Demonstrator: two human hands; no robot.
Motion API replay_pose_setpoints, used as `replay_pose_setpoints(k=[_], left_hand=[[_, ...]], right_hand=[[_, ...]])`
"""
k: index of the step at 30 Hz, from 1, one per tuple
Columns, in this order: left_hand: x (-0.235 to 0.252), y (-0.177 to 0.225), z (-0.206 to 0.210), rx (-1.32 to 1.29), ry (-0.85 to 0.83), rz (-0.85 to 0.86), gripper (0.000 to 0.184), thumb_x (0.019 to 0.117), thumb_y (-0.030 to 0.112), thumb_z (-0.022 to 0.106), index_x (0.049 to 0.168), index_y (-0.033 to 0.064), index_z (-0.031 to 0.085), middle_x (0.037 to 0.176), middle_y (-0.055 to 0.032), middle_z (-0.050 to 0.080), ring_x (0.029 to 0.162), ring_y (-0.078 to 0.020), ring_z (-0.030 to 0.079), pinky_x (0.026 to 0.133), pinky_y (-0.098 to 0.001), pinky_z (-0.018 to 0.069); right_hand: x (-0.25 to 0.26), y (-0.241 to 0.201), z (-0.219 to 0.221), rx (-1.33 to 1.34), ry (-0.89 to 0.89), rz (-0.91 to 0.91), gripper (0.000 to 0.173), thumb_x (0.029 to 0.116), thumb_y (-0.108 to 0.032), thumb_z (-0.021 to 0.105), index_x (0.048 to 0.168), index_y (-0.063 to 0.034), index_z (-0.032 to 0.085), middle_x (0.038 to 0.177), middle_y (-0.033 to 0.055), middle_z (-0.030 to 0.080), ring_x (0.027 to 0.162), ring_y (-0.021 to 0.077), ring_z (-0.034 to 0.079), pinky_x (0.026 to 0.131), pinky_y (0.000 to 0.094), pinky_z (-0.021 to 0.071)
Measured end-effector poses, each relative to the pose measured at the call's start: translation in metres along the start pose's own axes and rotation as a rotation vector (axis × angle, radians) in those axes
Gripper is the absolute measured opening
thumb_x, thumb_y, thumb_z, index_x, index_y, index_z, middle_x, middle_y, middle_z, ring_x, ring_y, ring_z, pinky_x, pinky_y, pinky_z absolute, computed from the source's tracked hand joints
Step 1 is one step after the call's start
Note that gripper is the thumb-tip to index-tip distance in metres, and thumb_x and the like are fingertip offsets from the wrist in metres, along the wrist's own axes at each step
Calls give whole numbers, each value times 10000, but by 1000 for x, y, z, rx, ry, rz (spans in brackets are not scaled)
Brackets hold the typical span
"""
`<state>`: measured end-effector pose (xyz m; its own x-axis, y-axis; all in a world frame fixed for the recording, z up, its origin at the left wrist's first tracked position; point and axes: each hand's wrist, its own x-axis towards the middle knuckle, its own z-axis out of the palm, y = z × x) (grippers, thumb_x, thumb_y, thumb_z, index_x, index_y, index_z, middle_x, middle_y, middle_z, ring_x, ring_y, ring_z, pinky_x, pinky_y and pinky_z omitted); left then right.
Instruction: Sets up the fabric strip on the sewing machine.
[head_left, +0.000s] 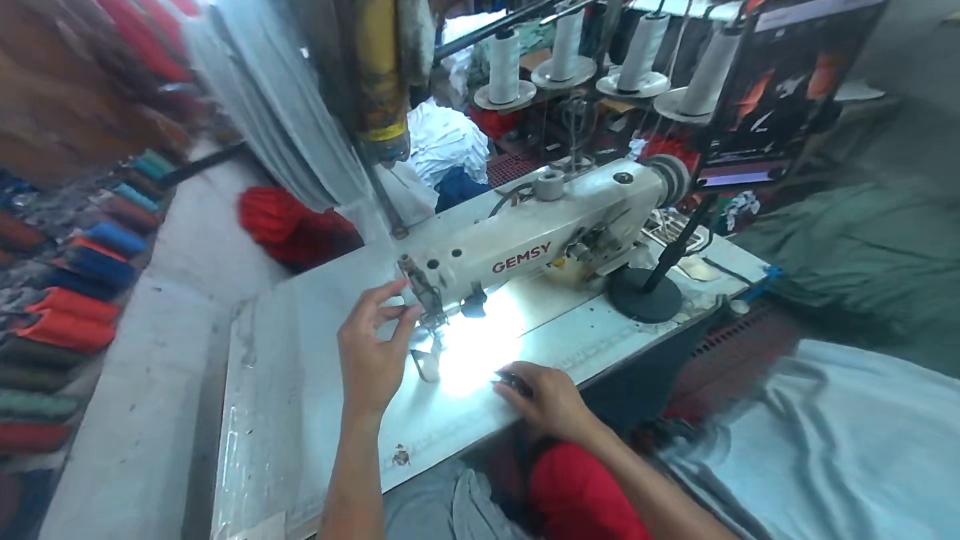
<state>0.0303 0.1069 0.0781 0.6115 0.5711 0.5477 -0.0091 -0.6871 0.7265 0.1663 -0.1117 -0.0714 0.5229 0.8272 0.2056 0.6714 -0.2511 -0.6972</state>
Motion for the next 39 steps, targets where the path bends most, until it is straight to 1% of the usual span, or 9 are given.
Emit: replay_pose_setpoints(k=[2, 6, 12, 19, 23, 29, 31, 36, 39], left_hand=[[-2, 1, 2, -92, 12, -61, 457, 899, 91, 759, 1329, 59, 606, 1238, -72, 678, 1007, -174, 725, 860, -346, 644], [-5, 7, 5, -196, 58, -178, 515, 909, 73, 740, 1375, 29, 523, 1144, -75, 677, 926, -161, 724, 808, -321, 642], [-7, 10, 8, -235, 65, -229, 493, 928, 72, 712, 1364, 2, 493, 1158, -92, 669, 932, -172, 724, 820, -338, 640], [-9, 15, 9, -380, 67, -294, 527, 889, 20, 740, 1349, -18, 488, 1209, -130, 644, 938, -210, 729, 841, -365, 647], [-12, 15, 11, -277, 43, -248, 546, 880, 31, 766, 1348, -6, 487, 1216, -125, 644, 922, -191, 734, 808, -332, 654], [-19, -5, 22, -28, 75, 80, 546, 893, 92, 771, 1344, -43, 494, 1120, -103, 687, 927, -156, 719, 862, -349, 630], [-22, -10, 25, 10, 77, 129, 566, 896, 96, 765, 1358, -61, 480, 1095, -102, 692, 927, -151, 715, 868, -349, 622], [-24, -8, 29, -121, 50, 12, 617, 881, 66, 780, 1380, -56, 438, 1208, -129, 633, 923, -167, 717, 819, -328, 645], [-25, -6, 28, -202, 63, -79, 635, 860, 57, 800, 1368, -52, 436, 1195, -138, 635, 909, -193, 729, 795, -338, 660]], right_hand=[[1, 0, 2, -25, 15, -14, 430, 1002, -538, 557, 1095, -164, 747, 859, -2, 730, 704, 160, 692, 618, 428, 581], [-1, 1, 6, -55, 59, -50, 420, 1001, -524, 556, 1082, -162, 752, 849, -7, 732, 667, 158, 689, 577, 427, 576], [-2, -1, 6, -58, 60, -37, 421, 1005, -519, 552, 1104, -161, 750, 865, 2, 736, 667, 167, 690, 576, 437, 576], [-2, 0, 10, -103, 75, -59, 429, 1005, -527, 540, 1093, -163, 751, 856, -6, 733, 650, 159, 689, 552, 424, 571], [-3, 1, 12, -116, 93, -72, 429, 1006, -528, 534, 1089, -167, 752, 849, -5, 729, 644, 161, 686, 539, 419, 569], [-3, -1, 11, -120, 88, -58, 438, 1006, -538, 527, 1086, -170, 751, 851, -12, 733, 646, 156, 690, 547, 413, 573], [-3, -1, 10, -117, 87, -60, 440, 1009, -532, 524, 1087, -164, 752, 863, -5, 737, 653, 161, 694, 551, 417, 574], [-3, 0, 10, -125, 72, -58, 453, 1014, -545, 512, 1100, -169, 748, 867, -4, 733, 655, 164, 691, 549, 422, 570], [-3, 0, 11, -116, 95, -64, 438, 1010, -537, 529, 1098, -169, 750, 878, -7, 741, 656, 166, 696, 547, 434, 578]])
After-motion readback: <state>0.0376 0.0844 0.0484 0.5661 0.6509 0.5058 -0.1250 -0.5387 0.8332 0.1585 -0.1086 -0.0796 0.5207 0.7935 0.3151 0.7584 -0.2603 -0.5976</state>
